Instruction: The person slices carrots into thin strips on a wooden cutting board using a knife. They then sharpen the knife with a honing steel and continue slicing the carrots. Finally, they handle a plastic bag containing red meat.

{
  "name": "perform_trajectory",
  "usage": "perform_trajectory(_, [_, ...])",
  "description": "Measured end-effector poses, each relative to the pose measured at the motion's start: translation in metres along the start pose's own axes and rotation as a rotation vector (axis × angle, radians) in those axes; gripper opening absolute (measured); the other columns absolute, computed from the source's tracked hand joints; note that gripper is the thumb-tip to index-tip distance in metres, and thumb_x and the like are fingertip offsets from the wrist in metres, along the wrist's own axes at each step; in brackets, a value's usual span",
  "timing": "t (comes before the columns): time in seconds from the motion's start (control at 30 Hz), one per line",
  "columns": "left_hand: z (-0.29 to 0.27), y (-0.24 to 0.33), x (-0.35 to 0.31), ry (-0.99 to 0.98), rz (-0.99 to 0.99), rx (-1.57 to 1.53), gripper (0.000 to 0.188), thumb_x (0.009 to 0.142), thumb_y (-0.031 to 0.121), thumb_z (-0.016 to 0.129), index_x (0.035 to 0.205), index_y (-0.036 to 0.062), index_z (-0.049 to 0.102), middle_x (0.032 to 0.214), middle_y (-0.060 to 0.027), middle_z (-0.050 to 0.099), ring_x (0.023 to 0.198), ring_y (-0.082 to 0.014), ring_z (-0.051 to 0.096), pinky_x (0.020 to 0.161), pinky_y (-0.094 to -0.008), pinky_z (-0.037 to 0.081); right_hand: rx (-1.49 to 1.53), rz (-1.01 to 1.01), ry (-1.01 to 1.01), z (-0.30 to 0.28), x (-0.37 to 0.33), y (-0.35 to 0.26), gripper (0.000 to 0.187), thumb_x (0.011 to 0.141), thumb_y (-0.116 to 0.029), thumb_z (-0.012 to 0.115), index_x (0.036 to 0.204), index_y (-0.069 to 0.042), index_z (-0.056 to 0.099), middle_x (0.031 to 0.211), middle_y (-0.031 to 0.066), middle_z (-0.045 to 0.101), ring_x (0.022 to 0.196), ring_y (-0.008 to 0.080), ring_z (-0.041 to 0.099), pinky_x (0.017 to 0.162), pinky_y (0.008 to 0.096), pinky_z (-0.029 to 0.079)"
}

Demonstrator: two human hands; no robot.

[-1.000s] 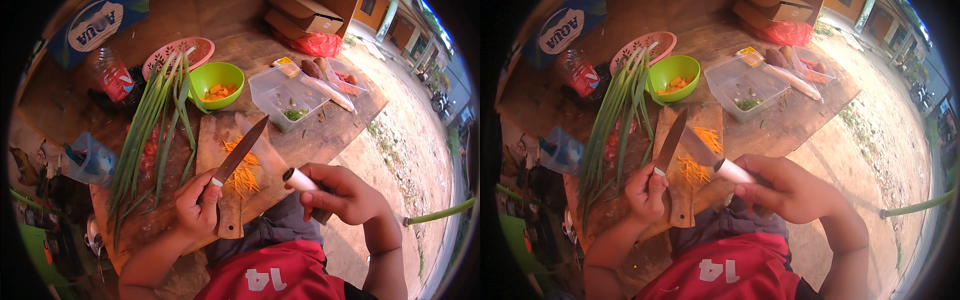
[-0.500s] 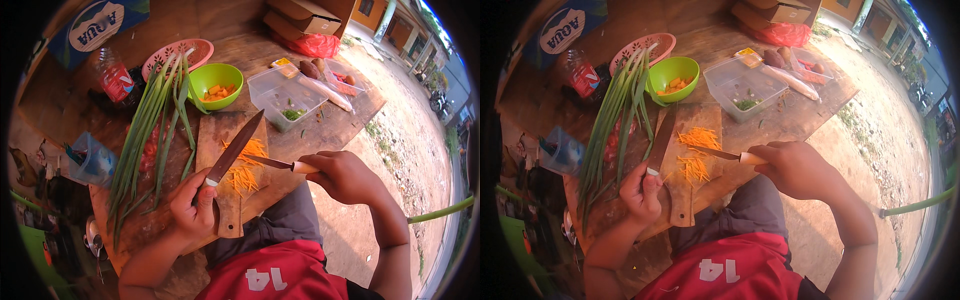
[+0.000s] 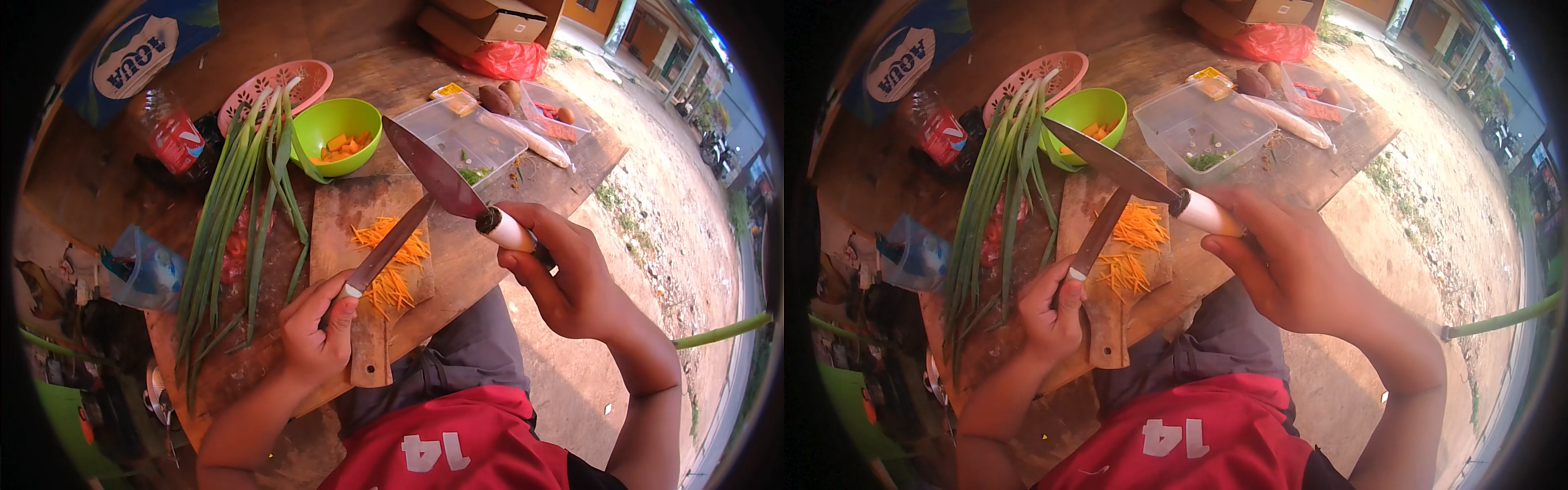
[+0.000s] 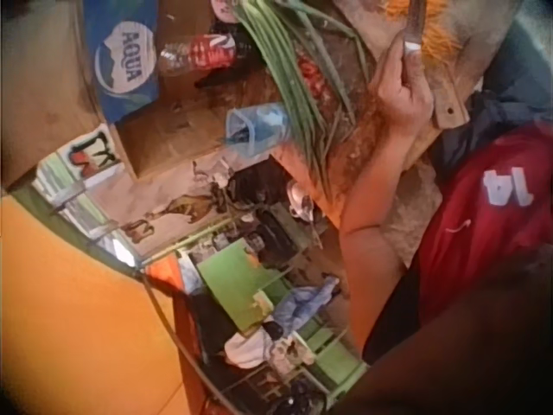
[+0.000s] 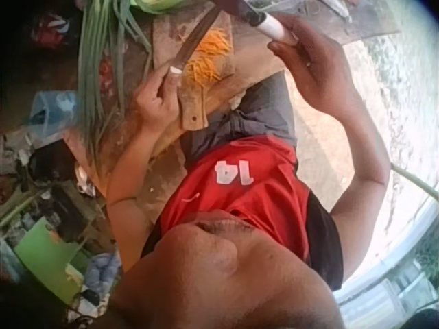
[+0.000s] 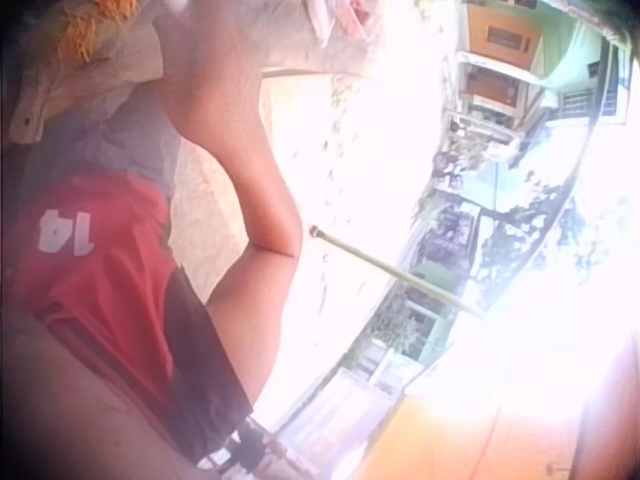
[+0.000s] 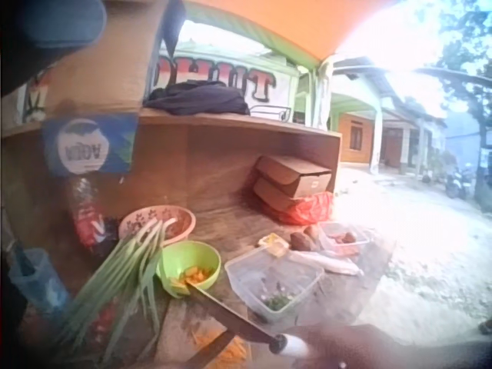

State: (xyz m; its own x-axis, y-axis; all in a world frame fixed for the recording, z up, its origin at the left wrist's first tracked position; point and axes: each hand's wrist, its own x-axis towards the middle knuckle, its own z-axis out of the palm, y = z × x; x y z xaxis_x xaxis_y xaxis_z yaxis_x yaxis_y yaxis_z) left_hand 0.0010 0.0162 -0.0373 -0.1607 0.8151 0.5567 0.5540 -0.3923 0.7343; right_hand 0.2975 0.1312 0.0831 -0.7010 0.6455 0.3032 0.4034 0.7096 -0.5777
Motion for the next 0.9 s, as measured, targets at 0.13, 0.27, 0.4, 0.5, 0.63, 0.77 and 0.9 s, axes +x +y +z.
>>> perform_trajectory(0.13, [-0.005, 0.000, -0.002, 0.041, 0.061, -0.019, 0.030, 0.112, 0.016, 0.069, 0.130, -0.0073, 0.074, 0.094, -0.0114, 0.073, 0.076, -0.0165, 0.067, 0.070, -0.0304, 0.054, -0.537, 0.108, -0.413, -0.005, -0.001, 0.018, 0.043, 0.105, -0.013, 0.070, 0.147, -0.010, 0.064, 0.105, 0.0208, 0.074, 0.094, 0.0436, 0.073, 0.077, 0.0472, 0.057])
perform_trajectory(0.27, [-0.005, 0.003, 0.000, 0.006, 0.079, -0.004, 0.028, 0.111, 0.013, 0.071, 0.130, -0.0080, 0.074, 0.097, -0.0142, 0.075, 0.078, -0.0191, 0.069, 0.072, -0.0314, 0.055, 0.333, 0.570, -0.279, -0.019, 0.003, 0.007, 0.034, 0.114, -0.020, 0.066, 0.142, -0.001, 0.067, 0.096, 0.0079, 0.075, 0.086, 0.0175, 0.076, 0.076, 0.0332, 0.058])
perform_trajectory(0.4, [-0.005, -0.003, -0.002, 0.046, 0.017, 0.001, 0.028, 0.111, 0.013, 0.071, 0.130, -0.0078, 0.074, 0.096, -0.0144, 0.074, 0.079, -0.0196, 0.069, 0.072, -0.0320, 0.055, 0.530, 0.248, -0.740, -0.027, 0.000, 0.014, 0.036, 0.114, -0.019, 0.067, 0.144, 0.001, 0.066, 0.101, 0.0105, 0.077, 0.090, 0.0201, 0.077, 0.079, 0.0365, 0.059])
perform_trajectory(0.5, [-0.004, -0.005, 0.002, 0.050, 0.013, -0.007, 0.028, 0.111, 0.013, 0.072, 0.129, -0.0079, 0.074, 0.097, -0.0147, 0.074, 0.079, -0.0197, 0.069, 0.073, -0.0319, 0.055, 0.216, -0.068, -0.758, -0.019, -0.005, 0.009, 0.039, 0.109, -0.011, 0.071, 0.145, 0.000, 0.066, 0.113, 0.0188, 0.079, 0.102, 0.0380, 0.078, 0.087, 0.0458, 0.059])
perform_trajectory(0.63, [-0.004, 0.000, -0.004, 0.004, 0.017, -0.016, 0.028, 0.110, 0.013, 0.072, 0.129, -0.0076, 0.074, 0.098, -0.0157, 0.075, 0.080, -0.0203, 0.070, 0.074, -0.0314, 0.056, 0.034, -0.055, 0.044, 0.000, 0.002, -0.002, 0.040, 0.105, -0.005, 0.073, 0.144, -0.001, 0.066, 0.112, 0.0172, 0.075, 0.093, 0.0387, 0.074, 0.080, 0.0431, 0.059])
perform_trajectory(0.77, [-0.005, 0.001, -0.008, 0.059, -0.024, -0.094, 0.028, 0.110, 0.013, 0.072, 0.128, -0.0076, 0.075, 0.099, -0.0167, 0.076, 0.081, -0.0217, 0.071, 0.074, -0.0316, 0.056, -0.468, -0.068, -0.306, -0.011, -0.003, 0.019, 0.038, 0.108, -0.013, 0.070, 0.145, -0.006, 0.064, 0.101, 0.0109, 0.074, 0.081, 0.0293, 0.073, 0.071, 0.0397, 0.057])
perform_trajectory(0.9, [-0.006, 0.004, -0.001, 0.012, 0.061, -0.022, 0.028, 0.110, 0.013, 0.072, 0.128, -0.0084, 0.074, 0.098, -0.0167, 0.076, 0.081, -0.0223, 0.071, 0.074, -0.0317, 0.056, 0.407, 0.580, -0.228, -0.017, 0.005, -0.002, 0.036, 0.113, -0.020, 0.069, 0.144, -0.002, 0.067, 0.090, 0.0039, 0.071, 0.081, 0.0130, 0.073, 0.070, 0.0336, 0.057])
